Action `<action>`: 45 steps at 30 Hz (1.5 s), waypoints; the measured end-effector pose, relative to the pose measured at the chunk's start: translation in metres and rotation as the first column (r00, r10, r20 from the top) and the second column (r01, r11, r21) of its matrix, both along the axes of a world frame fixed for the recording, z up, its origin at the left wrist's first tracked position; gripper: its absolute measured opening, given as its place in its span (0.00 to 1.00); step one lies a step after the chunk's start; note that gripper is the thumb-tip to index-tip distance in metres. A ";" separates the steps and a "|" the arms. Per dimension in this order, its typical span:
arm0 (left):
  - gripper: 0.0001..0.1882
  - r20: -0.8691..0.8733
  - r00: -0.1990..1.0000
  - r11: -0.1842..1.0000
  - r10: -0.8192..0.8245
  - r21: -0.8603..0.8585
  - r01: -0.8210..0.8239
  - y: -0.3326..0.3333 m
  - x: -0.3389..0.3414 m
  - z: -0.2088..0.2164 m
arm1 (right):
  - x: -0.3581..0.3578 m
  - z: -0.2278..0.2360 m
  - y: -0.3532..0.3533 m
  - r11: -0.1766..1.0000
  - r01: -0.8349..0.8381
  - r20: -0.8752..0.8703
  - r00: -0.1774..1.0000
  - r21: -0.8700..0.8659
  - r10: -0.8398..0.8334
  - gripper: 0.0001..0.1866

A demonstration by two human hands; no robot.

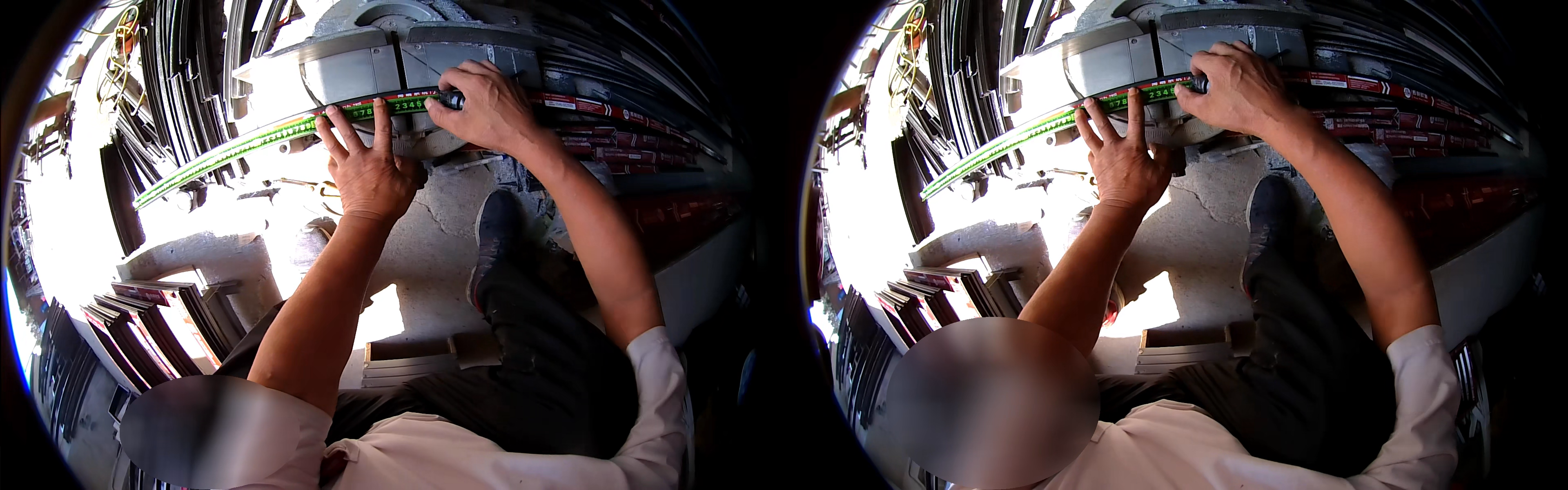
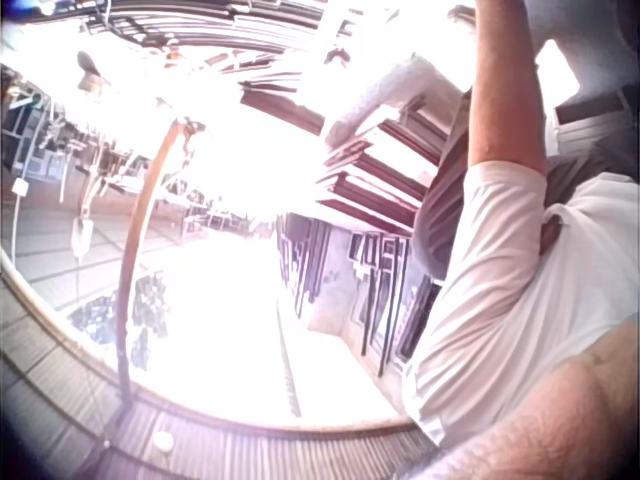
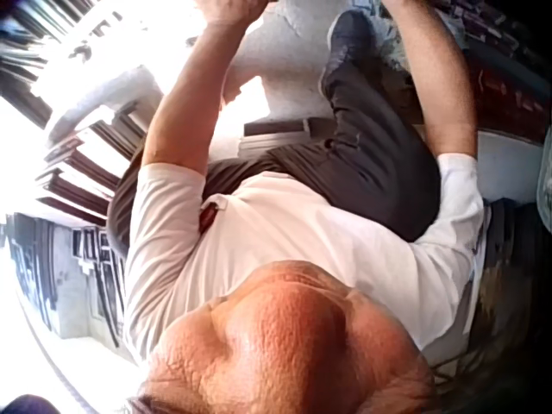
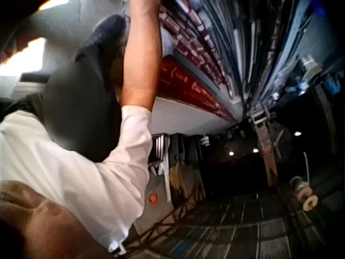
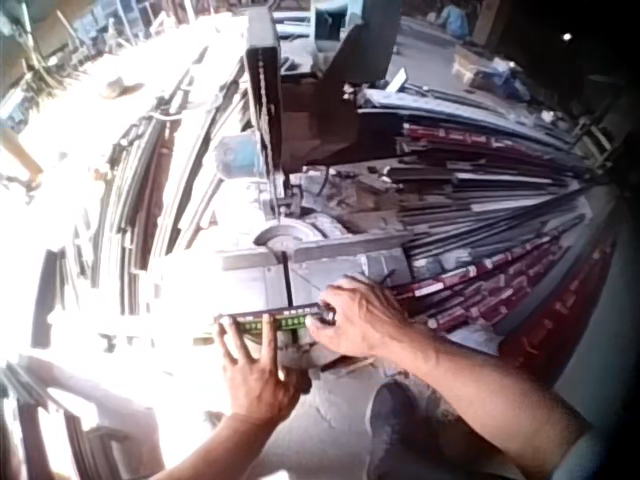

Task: The person measures and marks a long black profile using a tape measure and marker, then cuts it with a miter saw. The person repeats the process for additional profiles, stacking the cut pieces.

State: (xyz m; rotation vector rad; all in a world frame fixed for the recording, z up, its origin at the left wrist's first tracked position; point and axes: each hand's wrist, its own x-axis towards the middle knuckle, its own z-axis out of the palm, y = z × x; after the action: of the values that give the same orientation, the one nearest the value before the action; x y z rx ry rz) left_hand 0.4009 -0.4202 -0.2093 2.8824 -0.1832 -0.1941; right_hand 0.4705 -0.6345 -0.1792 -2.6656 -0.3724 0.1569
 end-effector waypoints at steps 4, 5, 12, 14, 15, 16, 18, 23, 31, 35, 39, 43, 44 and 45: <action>0.49 -0.004 1.000 1.000 -0.001 0.014 0.001 0.000 0.000 0.003 | 0.004 0.005 0.012 0.998 -0.014 0.031 0.999 -0.058 0.016 0.17; 0.48 -0.008 1.000 1.000 -0.004 0.019 0.004 0.001 0.000 0.004 | 0.004 0.004 0.013 0.998 -0.016 0.031 0.999 -0.063 0.018 0.16; 0.48 0.004 1.000 0.998 -0.013 0.059 0.013 0.003 0.001 0.010 | 0.009 0.004 0.013 0.998 -0.030 -0.126 0.992 -0.061 0.022 0.18; 0.47 0.009 1.000 0.997 -0.020 0.075 0.020 0.003 0.001 0.012 | 0.010 0.000 0.012 1.000 -0.014 -0.100 0.995 -0.014 0.012 0.15; 0.47 0.006 1.000 0.996 -0.022 0.087 0.022 0.003 0.002 0.014 | 0.010 -0.001 0.012 1.000 -0.006 -0.086 0.996 0.012 0.006 0.14; 0.47 0.004 1.000 0.995 -0.024 0.100 0.023 0.004 0.002 0.017 | 0.010 -0.002 0.012 0.999 -0.014 -0.082 0.997 0.031 0.016 0.13; 0.47 0.006 1.000 0.994 -0.024 0.108 0.023 0.005 0.003 0.019 | 0.011 -0.002 0.010 0.997 -0.029 -0.073 0.997 0.068 0.034 0.13; 0.45 0.046 0.998 0.999 -0.035 0.038 0.034 0.014 0.007 0.024 | 0.010 0.000 0.009 0.997 -0.016 -0.105 0.994 0.077 0.024 0.12; 0.38 0.092 0.995 0.998 -0.024 0.061 0.018 0.028 0.014 0.029 | 0.009 0.004 0.009 0.999 -0.006 -0.175 0.984 0.053 0.015 0.14; 0.33 0.118 0.993 1.000 -0.010 -0.019 0.012 0.039 0.021 0.032 | 0.010 0.006 0.009 0.999 -0.026 -0.212 0.977 0.037 0.034 0.13; 0.27 0.169 0.985 0.996 0.034 -0.091 -0.018 0.063 0.039 0.028 | 0.009 0.006 0.007 0.999 -0.037 -0.212 0.976 0.021 0.041 0.13; 0.25 0.171 0.983 0.997 0.073 -0.023 -0.071 0.121 0.066 0.014 | 0.010 0.011 0.009 0.998 -0.064 -0.226 0.972 0.010 0.065 0.13; 0.24 0.139 0.989 0.999 0.045 0.000 -0.045 0.138 0.073 0.012 | 0.009 0.013 0.010 0.998 -0.066 -0.227 0.972 0.010 0.066 0.13; 0.22 0.105 0.994 1.000 0.015 0.021 -0.017 0.155 0.079 0.011 | 0.009 0.013 0.010 0.998 -0.066 -0.228 0.971 0.010 0.067 0.13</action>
State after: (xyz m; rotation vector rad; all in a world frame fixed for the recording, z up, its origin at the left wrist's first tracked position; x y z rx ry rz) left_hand 0.4801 -0.2656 -0.1985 2.9170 -0.1777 -0.0418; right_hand 0.4795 -0.6245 -0.1659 -2.5974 -0.3861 0.4792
